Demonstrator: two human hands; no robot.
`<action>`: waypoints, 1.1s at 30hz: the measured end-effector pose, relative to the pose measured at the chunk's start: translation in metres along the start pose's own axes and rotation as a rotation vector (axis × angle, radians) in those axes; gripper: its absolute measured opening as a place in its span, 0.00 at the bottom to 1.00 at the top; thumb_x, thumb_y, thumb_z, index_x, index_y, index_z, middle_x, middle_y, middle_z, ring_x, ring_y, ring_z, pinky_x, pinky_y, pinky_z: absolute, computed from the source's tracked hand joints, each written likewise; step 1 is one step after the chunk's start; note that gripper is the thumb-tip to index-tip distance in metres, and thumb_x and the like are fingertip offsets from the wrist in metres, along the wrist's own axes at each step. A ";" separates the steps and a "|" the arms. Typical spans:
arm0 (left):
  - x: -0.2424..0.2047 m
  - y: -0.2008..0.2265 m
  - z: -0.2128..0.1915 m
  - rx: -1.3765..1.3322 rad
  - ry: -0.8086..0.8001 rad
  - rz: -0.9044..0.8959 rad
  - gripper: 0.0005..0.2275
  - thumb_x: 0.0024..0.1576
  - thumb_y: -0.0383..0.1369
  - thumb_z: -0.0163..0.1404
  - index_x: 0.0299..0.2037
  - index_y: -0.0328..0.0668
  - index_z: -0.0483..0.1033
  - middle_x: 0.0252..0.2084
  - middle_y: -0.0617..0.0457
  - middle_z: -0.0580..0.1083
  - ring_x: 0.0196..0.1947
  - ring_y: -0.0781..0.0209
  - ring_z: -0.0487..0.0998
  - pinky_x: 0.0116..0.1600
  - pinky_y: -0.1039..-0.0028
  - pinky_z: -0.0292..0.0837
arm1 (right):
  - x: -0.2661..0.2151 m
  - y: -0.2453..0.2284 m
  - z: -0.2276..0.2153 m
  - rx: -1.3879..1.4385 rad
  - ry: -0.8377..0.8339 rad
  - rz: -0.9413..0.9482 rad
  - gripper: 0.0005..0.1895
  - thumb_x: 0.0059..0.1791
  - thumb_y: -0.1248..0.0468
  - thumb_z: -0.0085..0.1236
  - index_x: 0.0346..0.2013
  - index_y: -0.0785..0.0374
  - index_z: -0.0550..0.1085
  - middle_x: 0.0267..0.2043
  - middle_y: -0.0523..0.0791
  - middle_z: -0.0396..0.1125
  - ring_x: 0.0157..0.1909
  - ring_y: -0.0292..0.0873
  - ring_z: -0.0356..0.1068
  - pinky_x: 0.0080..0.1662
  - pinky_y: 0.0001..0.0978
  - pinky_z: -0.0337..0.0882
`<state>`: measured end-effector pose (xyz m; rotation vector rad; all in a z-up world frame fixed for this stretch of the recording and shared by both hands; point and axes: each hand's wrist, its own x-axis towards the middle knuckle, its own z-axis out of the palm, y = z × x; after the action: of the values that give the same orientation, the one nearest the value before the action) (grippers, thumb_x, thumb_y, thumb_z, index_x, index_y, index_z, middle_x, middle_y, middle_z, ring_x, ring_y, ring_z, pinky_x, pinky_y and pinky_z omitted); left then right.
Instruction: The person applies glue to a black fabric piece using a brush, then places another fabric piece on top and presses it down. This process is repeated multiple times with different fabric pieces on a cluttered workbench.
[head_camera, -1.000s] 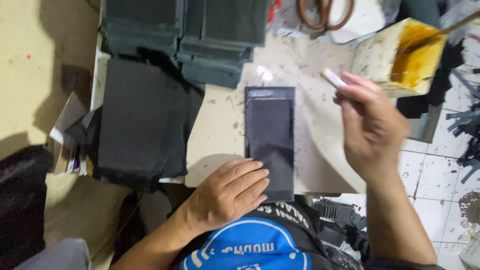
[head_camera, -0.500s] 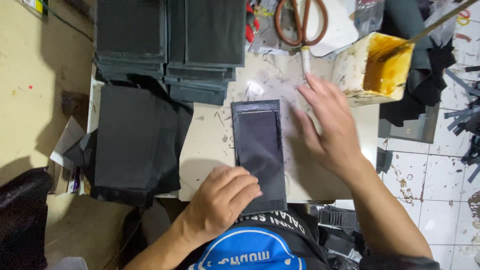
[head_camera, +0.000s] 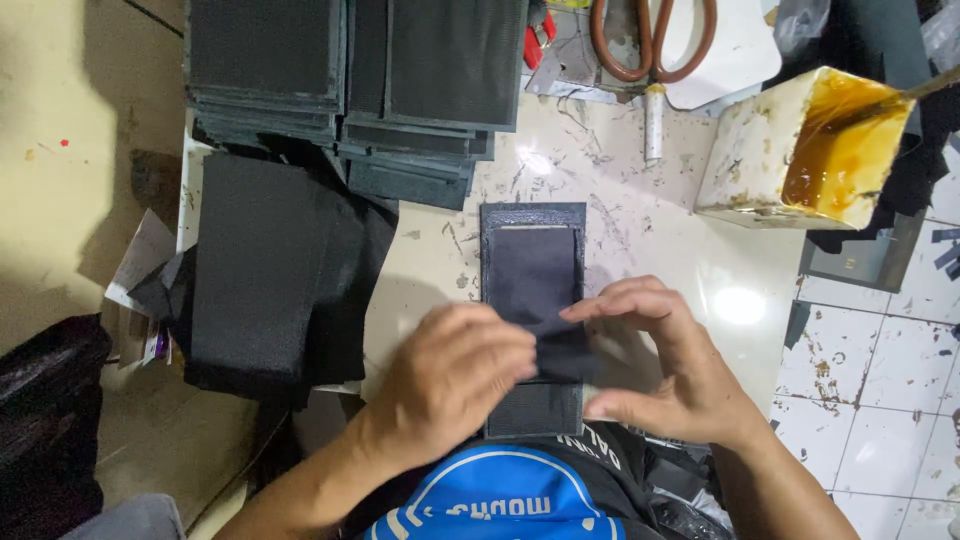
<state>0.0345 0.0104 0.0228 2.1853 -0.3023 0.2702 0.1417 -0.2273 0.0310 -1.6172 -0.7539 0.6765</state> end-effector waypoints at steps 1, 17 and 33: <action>0.007 -0.002 -0.002 0.002 0.001 -0.006 0.05 0.57 0.30 0.57 0.41 0.42 0.78 0.43 0.55 0.78 0.45 0.60 0.74 0.50 0.70 0.72 | 0.004 0.001 0.004 0.004 -0.005 0.001 0.43 0.35 0.59 0.76 0.58 0.61 0.61 0.55 0.49 0.61 0.60 0.52 0.74 0.64 0.49 0.78; 0.049 -0.024 -0.007 -0.023 0.161 -0.502 0.12 0.57 0.32 0.58 0.21 0.43 0.73 0.11 0.52 0.69 0.12 0.55 0.74 0.18 0.72 0.63 | 0.054 0.035 0.014 -0.676 0.492 -0.097 0.13 0.46 0.65 0.74 0.38 0.59 0.75 0.30 0.37 0.72 0.38 0.47 0.70 0.48 0.38 0.68; 0.059 -0.020 -0.005 0.203 0.038 -0.558 0.14 0.59 0.37 0.56 0.22 0.45 0.70 0.12 0.48 0.69 0.19 0.42 0.78 0.21 0.61 0.68 | 0.061 0.035 0.018 -0.895 0.458 -0.182 0.10 0.49 0.64 0.68 0.45 0.53 0.82 0.32 0.43 0.67 0.37 0.51 0.66 0.42 0.40 0.66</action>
<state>0.0961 0.0189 0.0277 2.3583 0.3724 0.0285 0.1696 -0.1734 -0.0082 -2.3475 -0.8970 -0.2321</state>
